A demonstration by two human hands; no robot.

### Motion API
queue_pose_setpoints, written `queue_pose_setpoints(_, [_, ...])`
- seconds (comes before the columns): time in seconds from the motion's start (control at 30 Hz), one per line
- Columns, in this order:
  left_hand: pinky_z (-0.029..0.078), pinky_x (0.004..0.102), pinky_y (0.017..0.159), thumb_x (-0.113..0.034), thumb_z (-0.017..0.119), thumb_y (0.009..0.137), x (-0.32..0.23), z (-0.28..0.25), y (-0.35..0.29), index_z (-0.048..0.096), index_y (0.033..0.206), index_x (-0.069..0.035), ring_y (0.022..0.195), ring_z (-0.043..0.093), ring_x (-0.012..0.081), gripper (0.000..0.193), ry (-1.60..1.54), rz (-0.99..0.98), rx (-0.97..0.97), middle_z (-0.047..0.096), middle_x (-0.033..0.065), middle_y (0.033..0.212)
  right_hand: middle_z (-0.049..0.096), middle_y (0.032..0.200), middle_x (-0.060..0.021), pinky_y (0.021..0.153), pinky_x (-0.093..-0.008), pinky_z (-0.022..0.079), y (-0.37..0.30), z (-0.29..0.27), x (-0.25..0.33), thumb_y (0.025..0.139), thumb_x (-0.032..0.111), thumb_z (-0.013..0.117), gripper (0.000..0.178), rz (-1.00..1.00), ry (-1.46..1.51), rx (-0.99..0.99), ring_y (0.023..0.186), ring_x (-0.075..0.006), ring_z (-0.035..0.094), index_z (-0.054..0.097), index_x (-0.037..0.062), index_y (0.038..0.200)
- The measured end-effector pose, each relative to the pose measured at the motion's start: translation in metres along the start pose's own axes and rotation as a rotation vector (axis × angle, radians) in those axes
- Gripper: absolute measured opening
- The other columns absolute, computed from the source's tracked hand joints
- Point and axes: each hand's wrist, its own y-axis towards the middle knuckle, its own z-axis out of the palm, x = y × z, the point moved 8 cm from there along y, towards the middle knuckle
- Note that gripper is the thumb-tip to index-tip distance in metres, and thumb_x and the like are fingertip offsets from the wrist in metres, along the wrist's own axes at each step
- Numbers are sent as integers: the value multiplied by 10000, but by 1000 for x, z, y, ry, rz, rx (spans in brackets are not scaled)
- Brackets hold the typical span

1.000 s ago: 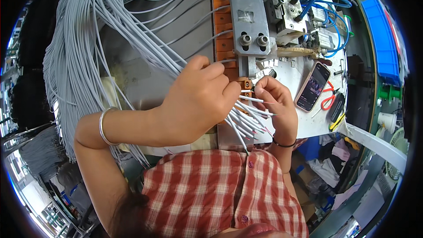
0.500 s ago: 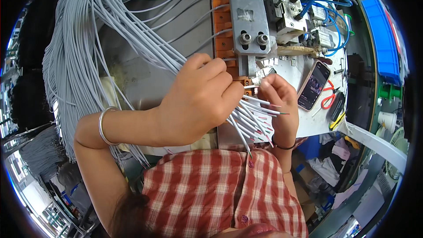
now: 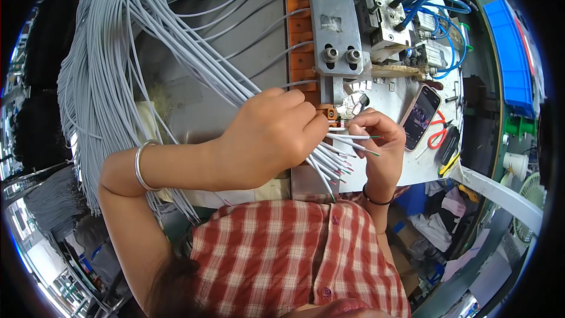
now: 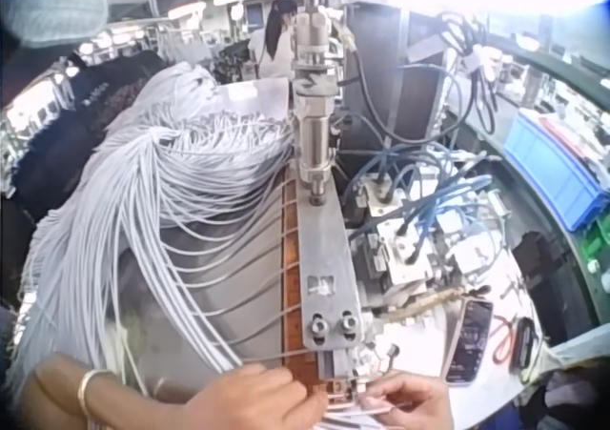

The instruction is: Feeding and organizing bundles of wires into a crimping or connector assembly machine.

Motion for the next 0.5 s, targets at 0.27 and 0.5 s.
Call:
queue_pose_setpoints(0.27, [358,313,558,-11,563,579,2,1,-1,526,754,-4,665,458,222,178,-52,-42,-31,448,71,667,597,719,-55,425,-175,342,-2,-6,-6,771,-20,627,47,-14,-78,-101,523,-41,476,600,-41,803])
queue_pose_setpoints(0.5, [341,329,579,11,554,537,3,0,2,504,736,-11,679,443,239,207,-41,-30,-17,435,73,664,606,697,-47,435,-169,372,-2,-1,-7,769,-27,634,52,84,131,-12,517,-44,495,615,-45,814])
